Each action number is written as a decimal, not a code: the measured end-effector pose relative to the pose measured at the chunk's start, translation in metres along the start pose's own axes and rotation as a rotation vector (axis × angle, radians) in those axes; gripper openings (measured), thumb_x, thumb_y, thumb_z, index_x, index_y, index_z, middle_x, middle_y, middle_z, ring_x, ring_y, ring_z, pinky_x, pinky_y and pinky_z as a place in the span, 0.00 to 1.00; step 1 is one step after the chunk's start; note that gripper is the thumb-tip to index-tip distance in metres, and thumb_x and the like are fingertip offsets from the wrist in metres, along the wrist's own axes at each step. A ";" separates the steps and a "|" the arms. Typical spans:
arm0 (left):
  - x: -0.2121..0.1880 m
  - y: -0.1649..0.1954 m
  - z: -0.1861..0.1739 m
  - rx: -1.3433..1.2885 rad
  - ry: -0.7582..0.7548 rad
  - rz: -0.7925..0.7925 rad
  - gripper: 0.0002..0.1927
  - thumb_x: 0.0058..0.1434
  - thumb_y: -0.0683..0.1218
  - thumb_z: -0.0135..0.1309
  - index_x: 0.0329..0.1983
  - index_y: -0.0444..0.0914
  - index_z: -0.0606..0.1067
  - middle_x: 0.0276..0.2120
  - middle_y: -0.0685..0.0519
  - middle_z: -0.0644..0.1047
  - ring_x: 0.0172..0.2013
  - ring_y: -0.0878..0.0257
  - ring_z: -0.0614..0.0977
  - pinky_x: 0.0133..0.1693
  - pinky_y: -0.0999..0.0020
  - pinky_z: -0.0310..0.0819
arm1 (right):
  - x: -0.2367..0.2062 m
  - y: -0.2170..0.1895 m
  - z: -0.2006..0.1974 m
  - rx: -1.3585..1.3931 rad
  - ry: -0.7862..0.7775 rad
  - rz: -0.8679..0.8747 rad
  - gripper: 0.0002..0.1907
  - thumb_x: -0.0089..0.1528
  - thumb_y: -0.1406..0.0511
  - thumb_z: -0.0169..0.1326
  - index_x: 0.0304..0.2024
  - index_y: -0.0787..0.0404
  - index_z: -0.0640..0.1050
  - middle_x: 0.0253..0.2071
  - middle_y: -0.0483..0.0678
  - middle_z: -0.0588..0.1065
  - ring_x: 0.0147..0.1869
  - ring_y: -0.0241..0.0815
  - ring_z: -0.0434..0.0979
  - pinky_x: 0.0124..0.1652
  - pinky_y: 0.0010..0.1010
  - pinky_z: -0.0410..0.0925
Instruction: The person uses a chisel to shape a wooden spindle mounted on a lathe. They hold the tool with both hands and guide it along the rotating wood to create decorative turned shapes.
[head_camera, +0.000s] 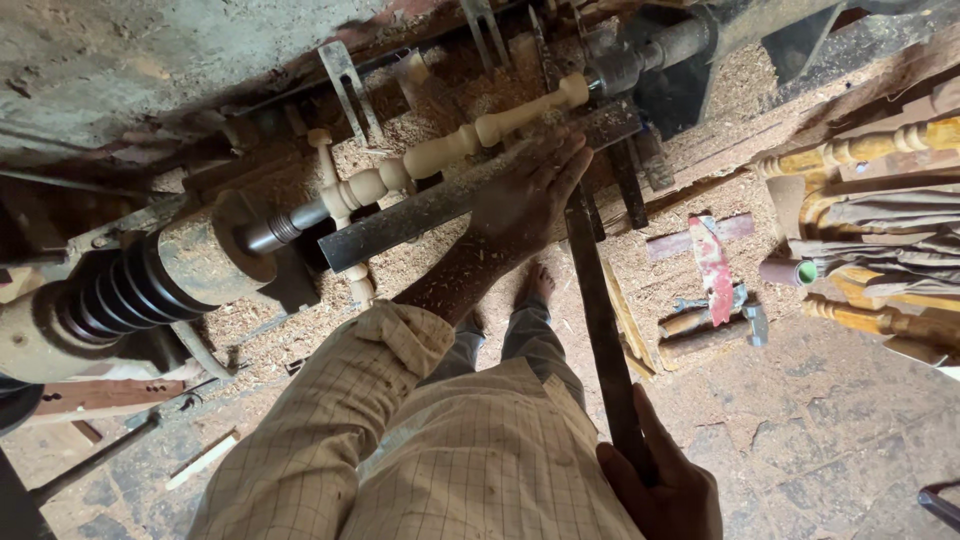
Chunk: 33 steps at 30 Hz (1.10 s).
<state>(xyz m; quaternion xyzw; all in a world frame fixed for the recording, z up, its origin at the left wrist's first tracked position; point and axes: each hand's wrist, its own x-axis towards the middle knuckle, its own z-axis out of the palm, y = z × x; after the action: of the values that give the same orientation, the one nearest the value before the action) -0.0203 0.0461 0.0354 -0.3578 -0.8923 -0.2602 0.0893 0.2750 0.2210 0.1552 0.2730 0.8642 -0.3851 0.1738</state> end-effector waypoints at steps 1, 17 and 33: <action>0.001 0.000 0.001 -0.014 0.005 -0.004 0.29 0.67 0.34 0.47 0.72 0.36 0.65 0.71 0.44 0.66 0.72 0.49 0.67 0.67 0.54 0.69 | -0.001 0.000 0.003 0.024 0.016 -0.030 0.43 0.52 0.63 0.67 0.70 0.55 0.67 0.46 0.53 0.85 0.48 0.40 0.87 0.45 0.30 0.77; 0.006 -0.001 0.008 -0.059 0.128 0.034 0.20 0.71 0.38 0.51 0.67 0.38 0.72 0.69 0.48 0.70 0.72 0.52 0.67 0.70 0.54 0.67 | 0.006 -0.020 -0.031 -0.030 -0.058 0.274 0.43 0.53 0.62 0.68 0.71 0.43 0.67 0.24 0.52 0.83 0.20 0.37 0.75 0.24 0.34 0.71; -0.002 0.025 0.012 0.046 0.328 -0.281 0.16 0.69 0.42 0.56 0.60 0.42 0.79 0.60 0.50 0.78 0.63 0.58 0.78 0.59 0.58 0.80 | 0.145 -0.016 -0.194 -0.694 -0.488 0.188 0.46 0.60 0.56 0.65 0.79 0.33 0.59 0.18 0.43 0.67 0.17 0.34 0.67 0.22 0.30 0.72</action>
<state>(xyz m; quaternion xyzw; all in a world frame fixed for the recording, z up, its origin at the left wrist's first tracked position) -0.0012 0.0663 0.0341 -0.1809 -0.9126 -0.3045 0.2043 0.1329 0.4093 0.2149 0.1772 0.8475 -0.1076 0.4887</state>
